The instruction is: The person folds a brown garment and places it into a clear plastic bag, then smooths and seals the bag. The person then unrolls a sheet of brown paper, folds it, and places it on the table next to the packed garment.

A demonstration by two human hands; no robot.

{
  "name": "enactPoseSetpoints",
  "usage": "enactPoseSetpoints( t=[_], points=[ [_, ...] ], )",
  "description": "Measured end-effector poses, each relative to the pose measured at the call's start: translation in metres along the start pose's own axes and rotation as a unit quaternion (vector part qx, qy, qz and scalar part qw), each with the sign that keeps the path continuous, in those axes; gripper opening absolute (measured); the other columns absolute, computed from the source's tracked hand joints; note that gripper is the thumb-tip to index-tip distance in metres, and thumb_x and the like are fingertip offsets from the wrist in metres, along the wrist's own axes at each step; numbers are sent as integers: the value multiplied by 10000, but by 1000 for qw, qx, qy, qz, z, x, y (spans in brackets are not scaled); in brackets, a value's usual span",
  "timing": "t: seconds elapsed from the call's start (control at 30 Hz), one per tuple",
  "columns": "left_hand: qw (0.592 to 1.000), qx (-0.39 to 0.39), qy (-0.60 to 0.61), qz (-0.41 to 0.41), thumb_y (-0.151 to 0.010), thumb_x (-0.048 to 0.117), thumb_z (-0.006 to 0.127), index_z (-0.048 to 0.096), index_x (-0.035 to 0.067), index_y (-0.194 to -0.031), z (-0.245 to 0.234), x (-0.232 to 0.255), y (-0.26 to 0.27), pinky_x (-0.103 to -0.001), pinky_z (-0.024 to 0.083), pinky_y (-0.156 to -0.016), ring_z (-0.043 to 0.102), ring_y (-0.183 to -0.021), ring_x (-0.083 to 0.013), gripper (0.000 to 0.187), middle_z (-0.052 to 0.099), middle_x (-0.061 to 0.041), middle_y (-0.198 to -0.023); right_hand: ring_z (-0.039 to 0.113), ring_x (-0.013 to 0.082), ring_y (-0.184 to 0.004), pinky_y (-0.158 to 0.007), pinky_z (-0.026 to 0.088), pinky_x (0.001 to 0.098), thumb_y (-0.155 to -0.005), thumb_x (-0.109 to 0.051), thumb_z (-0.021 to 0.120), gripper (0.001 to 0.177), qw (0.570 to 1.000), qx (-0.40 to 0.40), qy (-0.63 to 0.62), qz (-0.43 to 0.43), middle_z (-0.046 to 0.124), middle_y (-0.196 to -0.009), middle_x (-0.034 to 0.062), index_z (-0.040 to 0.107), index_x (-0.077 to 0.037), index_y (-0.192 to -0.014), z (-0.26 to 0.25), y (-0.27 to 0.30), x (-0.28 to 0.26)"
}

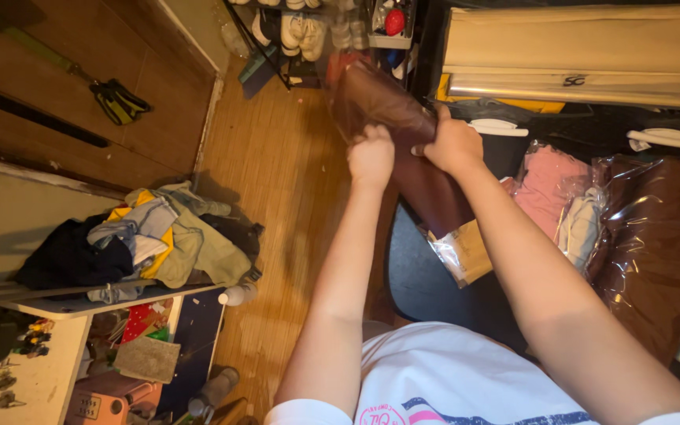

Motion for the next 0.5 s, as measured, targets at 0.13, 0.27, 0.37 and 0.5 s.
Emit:
enactPoseSetpoints(
  t=[0.13,0.27,0.37,0.5],
  points=[
    [993,46,107,29,-865,223,600,644,72,-856,2,4,4,-421,586,-565,667,-817,-271,158,630,-91,-881,666,442,-1100,-918,536,501,-676,-437,917,999,999,12,-25,30,702,-1177,246,446,-101,-1491,-5,-4,7],
    [988,45,129,66,-845,167,588,648,83,-882,-6,14,-1,-412,592,-621,671,-862,-265,109,638,-80,-908,659,435,-1132,-941,531,489,-675,-433,929,1027,997,12,-53,61,686,-1211,264,434,-34,-1481,-7,-15,17],
    [983,39,167,73,-883,152,582,640,90,-913,-16,14,-3,-422,594,-644,670,-891,-278,90,640,-84,-941,644,409,-1142,-950,510,465,-631,-357,948,1037,992,35,-116,46,666,-1237,244,447,-77,-1494,-7,-20,21],
    [989,74,130,3,-805,198,598,660,90,-957,-27,-26,7,-436,564,-485,670,-770,-306,197,660,-109,-944,699,260,-1131,-961,545,356,-651,-174,926,902,925,65,-374,-26,706,-1274,140,542,-50,-1458,-8,-20,18]
  ],
)
Point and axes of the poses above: each hand's wrist, its own y-axis away from the middle knuckle, its own z-axis out of the palm, x = y × z, the point moved 10 cm from there along -y, towards the middle knuckle
